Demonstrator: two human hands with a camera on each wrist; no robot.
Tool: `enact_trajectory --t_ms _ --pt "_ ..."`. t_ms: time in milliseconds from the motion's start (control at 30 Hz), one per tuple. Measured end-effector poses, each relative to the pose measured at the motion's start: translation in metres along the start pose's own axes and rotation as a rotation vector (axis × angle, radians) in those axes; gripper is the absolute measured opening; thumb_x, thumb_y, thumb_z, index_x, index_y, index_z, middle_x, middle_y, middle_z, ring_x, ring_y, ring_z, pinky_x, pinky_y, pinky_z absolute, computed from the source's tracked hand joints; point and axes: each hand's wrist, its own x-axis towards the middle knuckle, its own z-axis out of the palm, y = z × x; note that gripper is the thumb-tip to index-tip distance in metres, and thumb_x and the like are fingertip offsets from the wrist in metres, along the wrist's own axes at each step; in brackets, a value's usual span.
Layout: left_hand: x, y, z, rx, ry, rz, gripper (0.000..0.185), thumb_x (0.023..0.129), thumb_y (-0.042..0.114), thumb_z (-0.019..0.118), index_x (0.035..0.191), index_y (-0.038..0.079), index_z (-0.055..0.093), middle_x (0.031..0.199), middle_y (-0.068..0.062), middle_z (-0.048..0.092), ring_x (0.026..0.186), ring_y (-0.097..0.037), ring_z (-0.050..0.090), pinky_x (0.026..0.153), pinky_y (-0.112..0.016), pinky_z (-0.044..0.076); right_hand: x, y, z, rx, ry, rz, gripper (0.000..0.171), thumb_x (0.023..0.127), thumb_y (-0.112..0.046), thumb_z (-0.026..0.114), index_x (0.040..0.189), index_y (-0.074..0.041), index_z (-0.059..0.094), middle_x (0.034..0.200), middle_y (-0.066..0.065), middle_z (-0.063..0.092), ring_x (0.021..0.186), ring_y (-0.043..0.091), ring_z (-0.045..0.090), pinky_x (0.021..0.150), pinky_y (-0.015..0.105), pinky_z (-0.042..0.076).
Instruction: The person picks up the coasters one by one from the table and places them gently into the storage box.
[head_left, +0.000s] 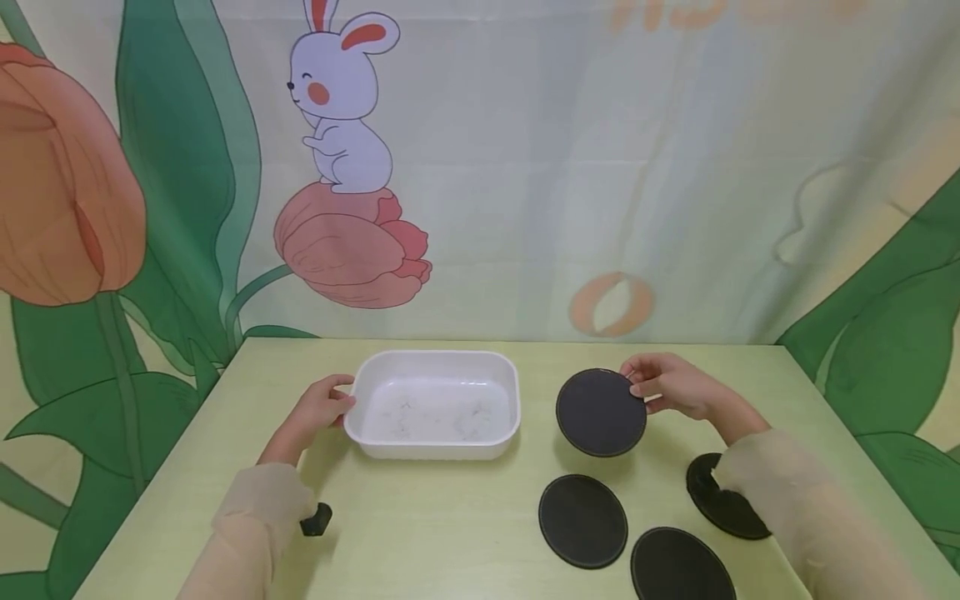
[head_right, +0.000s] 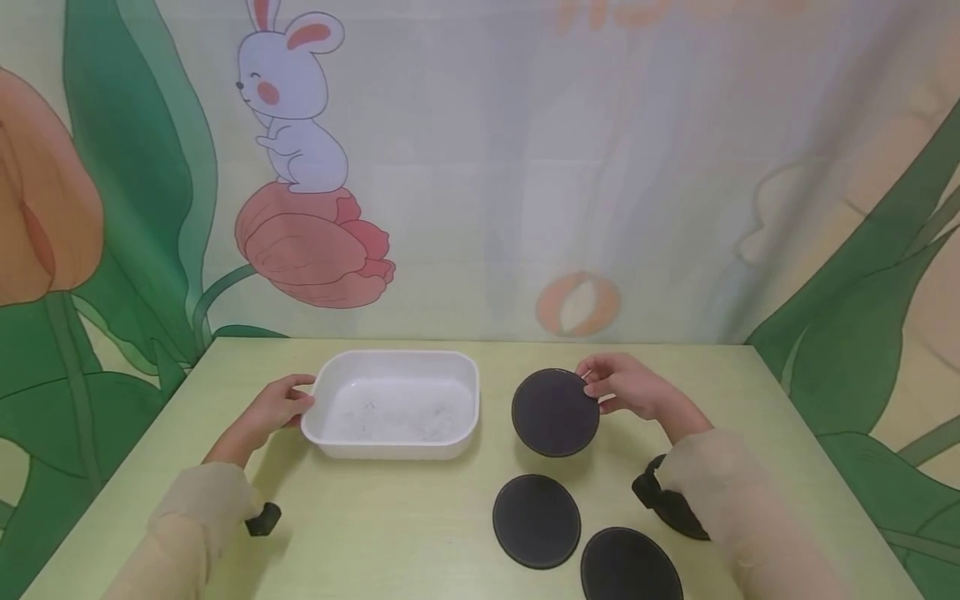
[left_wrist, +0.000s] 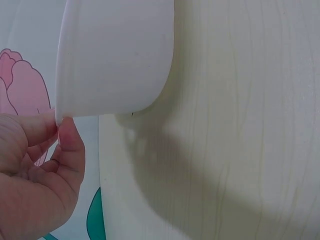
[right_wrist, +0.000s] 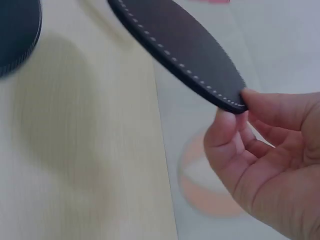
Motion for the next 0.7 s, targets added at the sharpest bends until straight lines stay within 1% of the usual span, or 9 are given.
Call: enact_trajectory --t_ms 167,367,533,700 --pt "0.001 0.0 0.001 0.001 -0.004 -0.006 0.045 0.092 0.013 0.046 0.133 0.005 0.032 0.117 -0.022 0.047 0.094 -0.027 0.052 0.076 -0.03 0.048 0.013 -0.012 0.021 0.109 0.037 -0.036 0.019 0.086 -0.001 0.05 0.104 -0.001 0.044 0.085 0.002 0.05 0.069 0.011 0.053 0.061 0.027 0.048" --pt "0.001 -0.001 -0.001 -0.007 -0.009 -0.009 0.045 0.092 0.013 0.046 0.134 0.005 0.032 0.117 -0.021 0.047 0.092 -0.025 0.052 0.075 -0.028 0.048 0.032 -0.027 0.048 0.216 0.078 -0.061 0.017 0.086 0.001 0.049 0.101 -0.003 0.045 0.081 0.0 0.047 0.064 0.009 0.052 0.058 0.023 0.047" --pt "0.001 0.0 -0.001 -0.006 0.004 -0.019 0.045 0.091 0.013 0.047 0.133 0.006 0.032 0.116 -0.021 0.047 0.092 -0.024 0.052 0.075 -0.029 0.049 0.048 -0.035 0.069 0.291 0.095 -0.073 0.017 0.085 0.004 0.049 0.1 -0.003 0.045 0.079 0.0 0.05 0.062 0.009 0.054 0.056 0.022 0.047" --pt "0.0 0.0 0.0 -0.014 0.01 -0.002 0.044 0.091 0.01 0.047 0.132 0.004 0.034 0.114 -0.022 0.049 0.089 -0.023 0.053 0.072 -0.027 0.049 0.064 -0.039 0.088 0.336 0.138 -0.066 0.019 0.084 0.005 0.049 0.102 0.0 0.045 0.078 0.0 0.05 0.058 0.01 0.054 0.053 0.022 0.047"
